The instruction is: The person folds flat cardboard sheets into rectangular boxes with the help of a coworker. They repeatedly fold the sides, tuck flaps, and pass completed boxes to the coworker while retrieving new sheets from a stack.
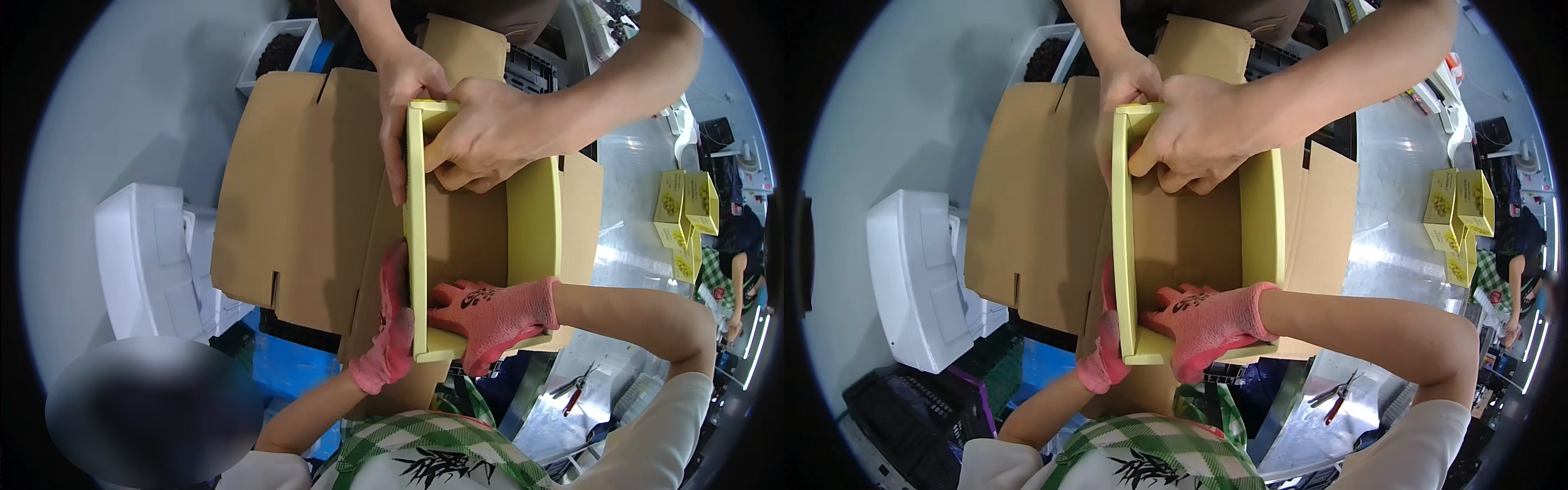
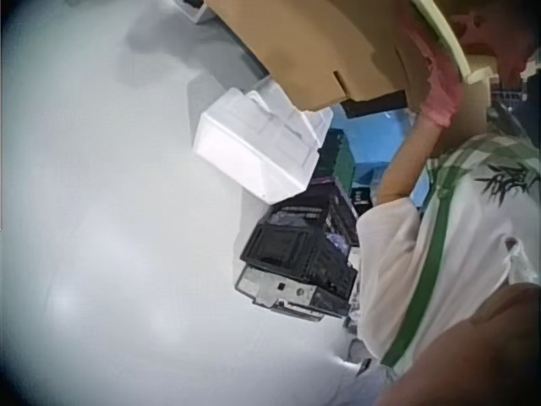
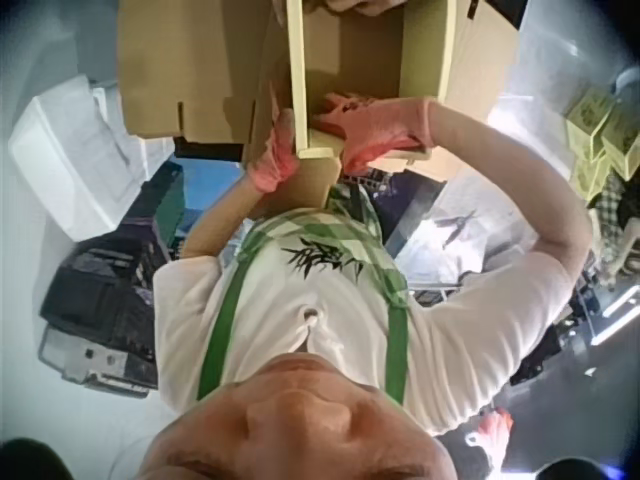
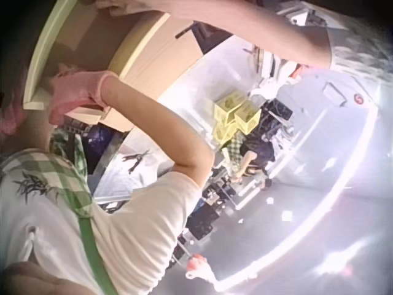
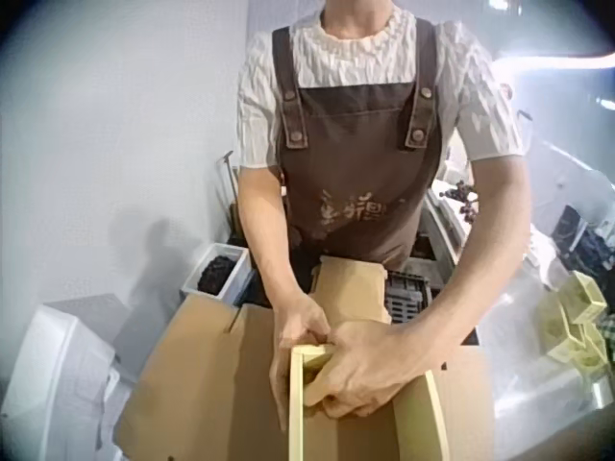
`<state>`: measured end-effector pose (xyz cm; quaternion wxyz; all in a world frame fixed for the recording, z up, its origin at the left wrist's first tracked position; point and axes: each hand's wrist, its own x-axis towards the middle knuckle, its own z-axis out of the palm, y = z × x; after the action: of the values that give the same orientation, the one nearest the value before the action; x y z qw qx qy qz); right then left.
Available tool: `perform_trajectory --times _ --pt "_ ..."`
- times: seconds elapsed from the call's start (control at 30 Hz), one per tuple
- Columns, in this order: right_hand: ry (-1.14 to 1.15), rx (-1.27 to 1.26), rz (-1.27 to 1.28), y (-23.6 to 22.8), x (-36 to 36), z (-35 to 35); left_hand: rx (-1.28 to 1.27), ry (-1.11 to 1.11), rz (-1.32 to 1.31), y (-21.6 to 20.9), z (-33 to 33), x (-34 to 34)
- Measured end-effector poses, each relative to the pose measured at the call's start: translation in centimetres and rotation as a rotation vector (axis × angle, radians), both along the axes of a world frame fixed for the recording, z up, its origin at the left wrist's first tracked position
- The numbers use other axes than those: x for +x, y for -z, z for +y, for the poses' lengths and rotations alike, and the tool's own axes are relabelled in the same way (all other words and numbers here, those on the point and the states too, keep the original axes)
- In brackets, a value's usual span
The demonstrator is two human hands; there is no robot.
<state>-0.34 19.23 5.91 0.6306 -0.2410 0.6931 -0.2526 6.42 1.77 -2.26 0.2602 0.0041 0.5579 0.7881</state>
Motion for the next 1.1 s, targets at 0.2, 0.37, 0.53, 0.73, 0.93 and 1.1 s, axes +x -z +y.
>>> perform_trajectory --times 0.2,0.37,0.53,0.73,0.93,1.1 --pt "0.032 -0.154 -0.018 1.0 -0.5 0.0 0.159 -0.107 -0.25 0.5 1.1 0.3" --pt "-0.089 -0.128 0.108 -0.9 -1.8 -0.5 0.207 -0.141 -0.288 0.0 1.1 -0.6" --pt "0.113 -0.102 0.891 -4.0 3.6 0.6 0.019 -0.183 -0.137 -0.2 0.6 -1.7" --pt "1.671 -0.722 0.993 -1.0 9.2 9.3 0.148 -0.463 0.18 -1.7 -4.0 -5.1" --pt "1.275 -0.492 1.118 7.8 6.8 7.1 -0.083 -0.189 0.492 -3.7 4.4 -4.0" --pt "1.934 -0.493 0.943 5.0 10.0 5.6 -0.173 -0.434 0.345 -2.5 0.3 -5.5"
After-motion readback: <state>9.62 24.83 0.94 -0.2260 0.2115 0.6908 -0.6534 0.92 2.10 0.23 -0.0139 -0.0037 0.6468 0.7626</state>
